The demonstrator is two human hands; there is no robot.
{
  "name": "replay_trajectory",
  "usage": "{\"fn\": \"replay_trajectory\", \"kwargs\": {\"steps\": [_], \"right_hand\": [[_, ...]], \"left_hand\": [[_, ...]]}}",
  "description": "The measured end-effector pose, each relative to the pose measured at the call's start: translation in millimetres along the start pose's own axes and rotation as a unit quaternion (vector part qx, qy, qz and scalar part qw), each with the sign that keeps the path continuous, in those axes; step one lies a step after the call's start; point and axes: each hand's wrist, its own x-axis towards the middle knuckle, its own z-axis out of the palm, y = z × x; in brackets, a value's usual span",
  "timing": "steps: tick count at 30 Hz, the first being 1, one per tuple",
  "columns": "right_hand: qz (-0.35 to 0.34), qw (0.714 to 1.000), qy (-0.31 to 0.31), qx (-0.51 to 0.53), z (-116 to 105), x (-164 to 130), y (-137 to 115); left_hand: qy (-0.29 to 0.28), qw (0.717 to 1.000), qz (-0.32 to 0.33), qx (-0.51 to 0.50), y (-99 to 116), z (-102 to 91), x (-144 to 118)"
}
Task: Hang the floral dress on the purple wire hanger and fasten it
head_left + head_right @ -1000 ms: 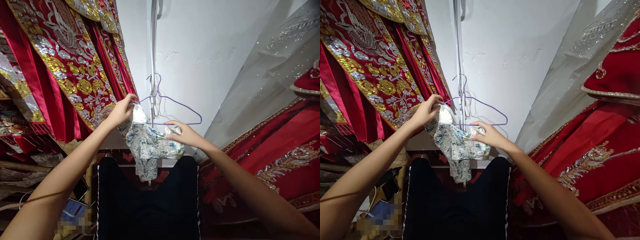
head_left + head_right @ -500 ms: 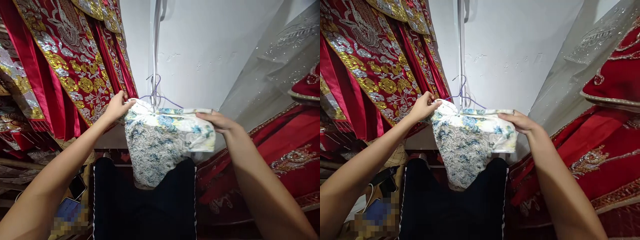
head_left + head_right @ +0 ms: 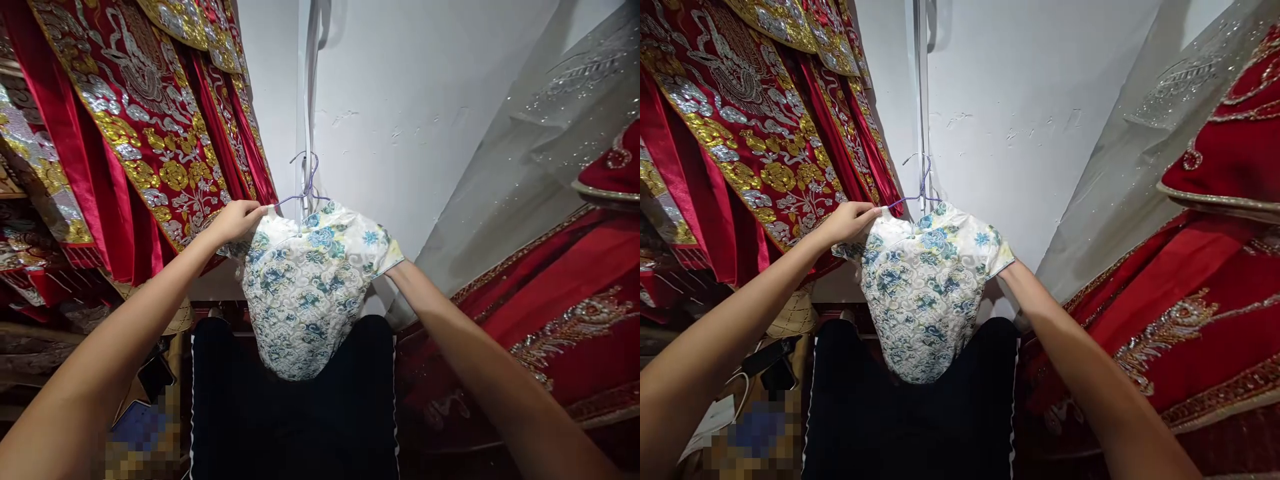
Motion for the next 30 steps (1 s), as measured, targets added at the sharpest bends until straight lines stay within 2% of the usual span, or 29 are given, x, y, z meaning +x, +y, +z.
{"fn": "replay_trajectory", "kwargs": {"steps": [4,7,12,14,16,18,20,21,23,25,26,27,28,29,30], "right_hand": [[0.096,0.989,-0.037,0.104,-33,-10,-4],[0.113,0.983,-0.052,0.135,-39,-6,-21],[0.073,0.969,0.11,0.21,-39,-4,-46],[0.067,0.963,0.132,0.223,-38,-17,-55],[0.048,0.967,0.116,0.22,-30,-40,-66],[0.04,0.978,0.048,0.2,-12,-67,-81],[0.065,0.982,-0.082,0.155,12,-93,-99],[0.069,0.976,-0.161,0.13,24,-102,-107],[0.031,0.945,-0.314,0.082,44,-113,-120],[-0.045,0.892,-0.447,0.051,55,-113,-126],[-0.079,0.864,-0.495,0.04,57,-109,-126],[-0.101,0.847,-0.521,0.028,57,-104,-123],[-0.111,0.847,-0.52,0.011,56,-97,-118],[-0.113,0.866,-0.488,-0.015,55,-89,-111],[-0.113,0.897,-0.424,-0.05,53,-80,-101]], "left_hand": [[0.009,0.999,-0.035,-0.011,-4,-3.2,-4],[0.037,0.999,-0.014,-0.028,7,1.5,4],[0.125,0.991,0.055,-0.011,32,-1.8,13],[0.138,0.988,0.057,-0.029,43,-8.3,10],[0.095,0.99,0.045,-0.092,55,-13.0,5],[0.006,0.983,0.032,-0.18,67,-13.0,2],[-0.065,0.97,0.01,-0.236,76,-8.1,0],[-0.077,0.968,-0.007,-0.241,79,-4.8,-2],[-0.061,0.973,-0.045,-0.216,79,1.4,-5],[-0.037,0.979,-0.066,-0.188,73,4.4,-12],[-0.039,0.98,-0.059,-0.183,69,4.3,-16],[-0.049,0.981,-0.045,-0.184,65,3.1,-21],[-0.062,0.98,-0.026,-0.188,61,1.1,-26],[-0.078,0.978,-0.009,-0.195,59,-1.5,-32],[-0.094,0.975,0.006,-0.203,57,-4.6,-37]]}}
